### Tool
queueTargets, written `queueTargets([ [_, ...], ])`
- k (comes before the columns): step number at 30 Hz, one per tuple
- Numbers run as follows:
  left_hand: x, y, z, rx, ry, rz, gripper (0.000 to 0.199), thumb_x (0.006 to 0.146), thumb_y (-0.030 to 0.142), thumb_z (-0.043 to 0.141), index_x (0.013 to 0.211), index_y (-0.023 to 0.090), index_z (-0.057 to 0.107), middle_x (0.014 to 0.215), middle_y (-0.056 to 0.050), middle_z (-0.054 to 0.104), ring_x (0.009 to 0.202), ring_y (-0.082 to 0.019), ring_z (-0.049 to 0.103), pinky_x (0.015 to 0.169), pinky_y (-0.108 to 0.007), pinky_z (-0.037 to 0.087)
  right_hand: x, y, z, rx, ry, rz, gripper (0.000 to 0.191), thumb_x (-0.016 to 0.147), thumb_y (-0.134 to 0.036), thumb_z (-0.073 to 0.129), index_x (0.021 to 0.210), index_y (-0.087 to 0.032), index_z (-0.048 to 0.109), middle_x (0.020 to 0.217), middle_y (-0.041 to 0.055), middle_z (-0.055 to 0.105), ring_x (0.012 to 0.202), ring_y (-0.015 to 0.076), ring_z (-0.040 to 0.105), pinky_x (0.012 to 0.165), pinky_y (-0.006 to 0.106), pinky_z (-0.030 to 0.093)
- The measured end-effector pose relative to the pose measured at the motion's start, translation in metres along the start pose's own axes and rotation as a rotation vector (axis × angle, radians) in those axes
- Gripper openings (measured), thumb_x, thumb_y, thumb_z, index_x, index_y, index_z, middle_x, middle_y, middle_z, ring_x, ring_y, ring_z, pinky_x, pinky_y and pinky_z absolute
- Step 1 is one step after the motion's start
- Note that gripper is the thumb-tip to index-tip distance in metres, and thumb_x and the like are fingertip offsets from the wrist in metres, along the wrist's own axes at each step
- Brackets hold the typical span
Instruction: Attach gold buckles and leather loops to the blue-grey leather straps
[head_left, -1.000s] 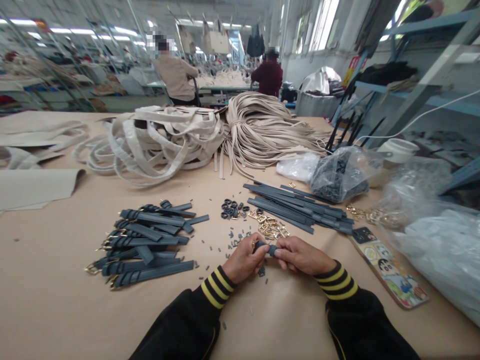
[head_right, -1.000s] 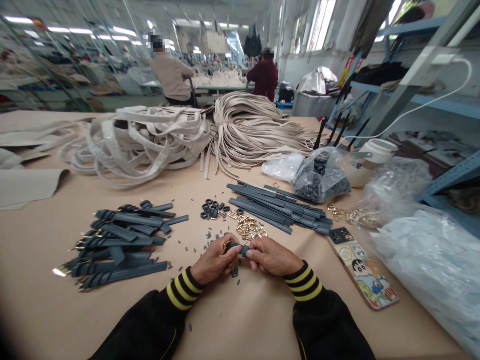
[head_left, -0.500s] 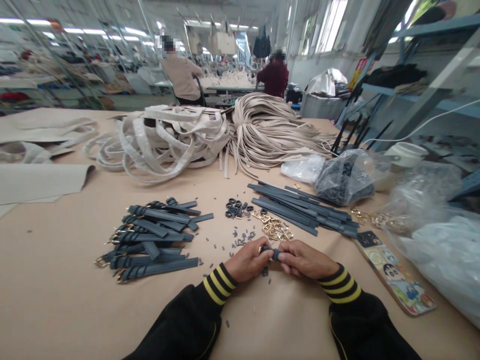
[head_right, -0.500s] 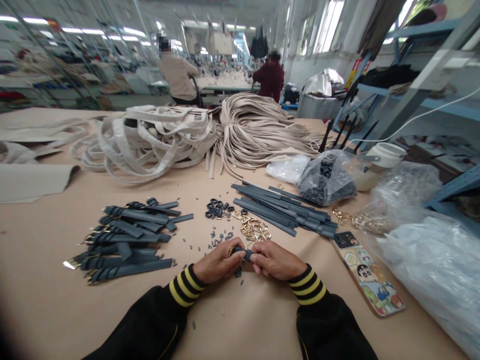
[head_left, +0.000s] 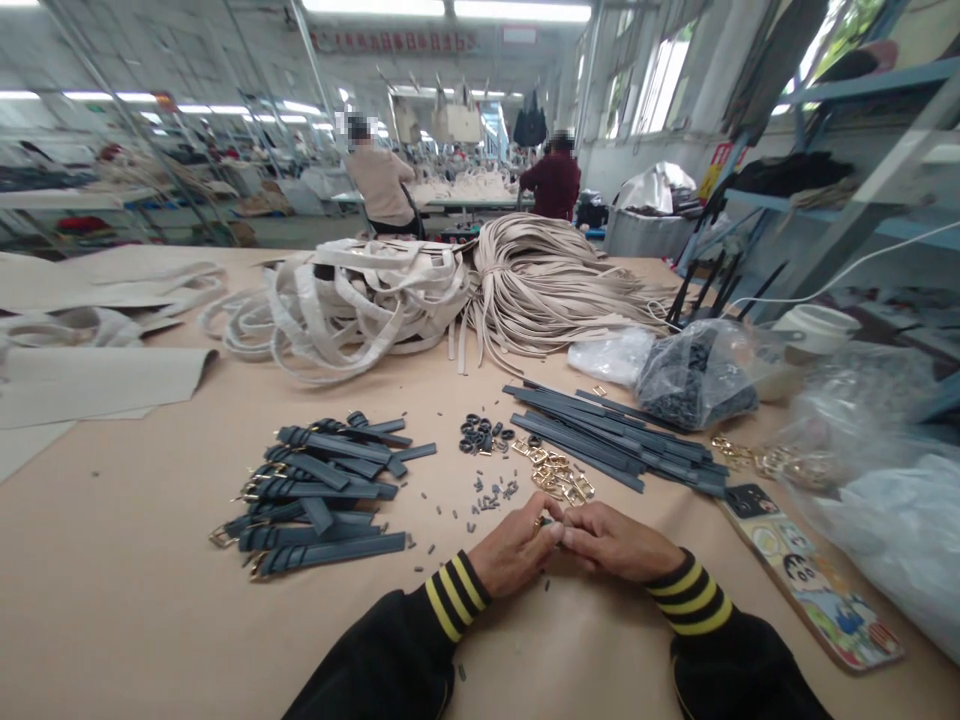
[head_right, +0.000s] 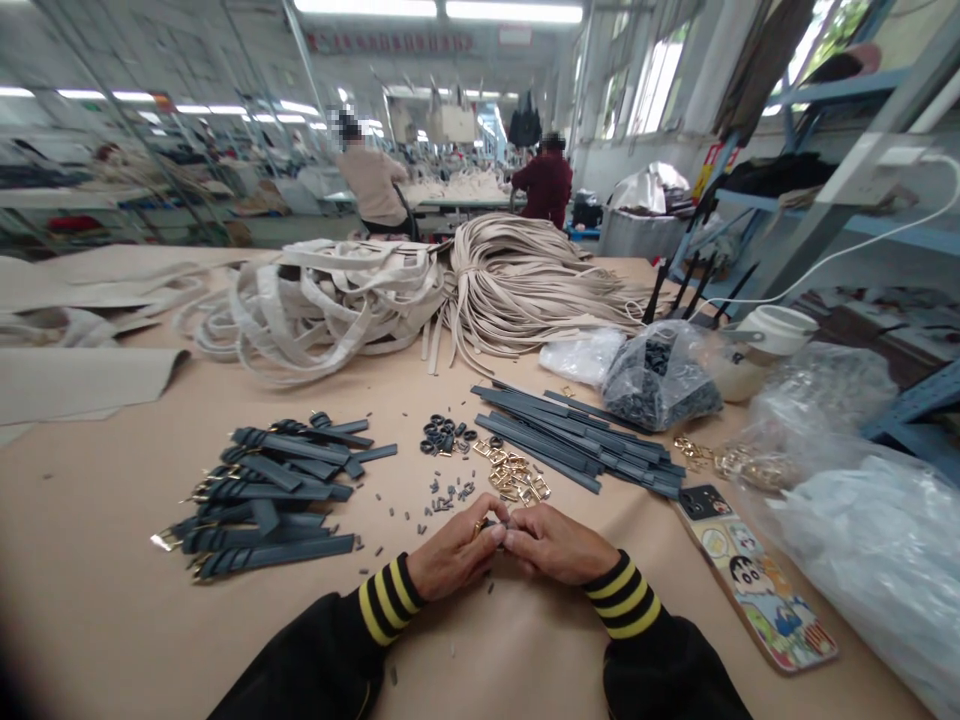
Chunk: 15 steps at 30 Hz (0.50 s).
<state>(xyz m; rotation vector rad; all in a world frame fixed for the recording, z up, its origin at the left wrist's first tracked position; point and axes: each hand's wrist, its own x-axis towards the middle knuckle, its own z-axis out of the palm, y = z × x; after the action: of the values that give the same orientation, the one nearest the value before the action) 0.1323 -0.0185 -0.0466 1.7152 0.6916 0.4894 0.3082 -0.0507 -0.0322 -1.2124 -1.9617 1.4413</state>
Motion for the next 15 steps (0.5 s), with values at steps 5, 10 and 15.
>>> queueTargets([
  [5, 0.001, -0.008, 0.005, -0.086, -0.010, -0.009, 0.023, 0.083, 0.039, 0.039, 0.092, 0.018, 0.040, 0.045, 0.010, 0.038, 0.035, -0.006, 0.033, 0.038, -0.018, 0.026, 0.003, -0.001, 0.004, 0.007, 0.036, -0.011, 0.040, 0.086, -0.046, 0.035, 0.064, -0.016, 0.049, 0.051, -0.0053, 0.042, 0.045, 0.0074, 0.038, 0.045, 0.018, 0.030],
  [10, 0.002, -0.005, -0.009, -0.162, 0.108, -0.063, 0.025, 0.082, 0.043, 0.039, 0.087, 0.018, 0.039, 0.047, 0.009, 0.043, 0.034, -0.006, 0.037, 0.035, -0.016, 0.028, 0.012, -0.007, 0.002, -0.090, 0.107, 0.000, 0.036, 0.087, -0.038, 0.035, 0.063, -0.016, 0.050, 0.053, -0.0041, 0.046, 0.046, 0.0080, 0.041, 0.046, 0.019, 0.031],
  [15, -0.024, 0.009, -0.083, -0.002, 0.370, -0.084, 0.027, 0.078, 0.043, 0.044, 0.083, 0.017, 0.046, 0.057, 0.004, 0.050, 0.042, -0.008, 0.044, 0.036, -0.017, 0.035, 0.026, -0.002, -0.025, -0.509, 0.497, 0.084, 0.019, 0.082, -0.029, 0.044, 0.074, -0.017, 0.056, 0.070, 0.0014, 0.057, 0.066, 0.0145, 0.052, 0.060, 0.023, 0.037],
])
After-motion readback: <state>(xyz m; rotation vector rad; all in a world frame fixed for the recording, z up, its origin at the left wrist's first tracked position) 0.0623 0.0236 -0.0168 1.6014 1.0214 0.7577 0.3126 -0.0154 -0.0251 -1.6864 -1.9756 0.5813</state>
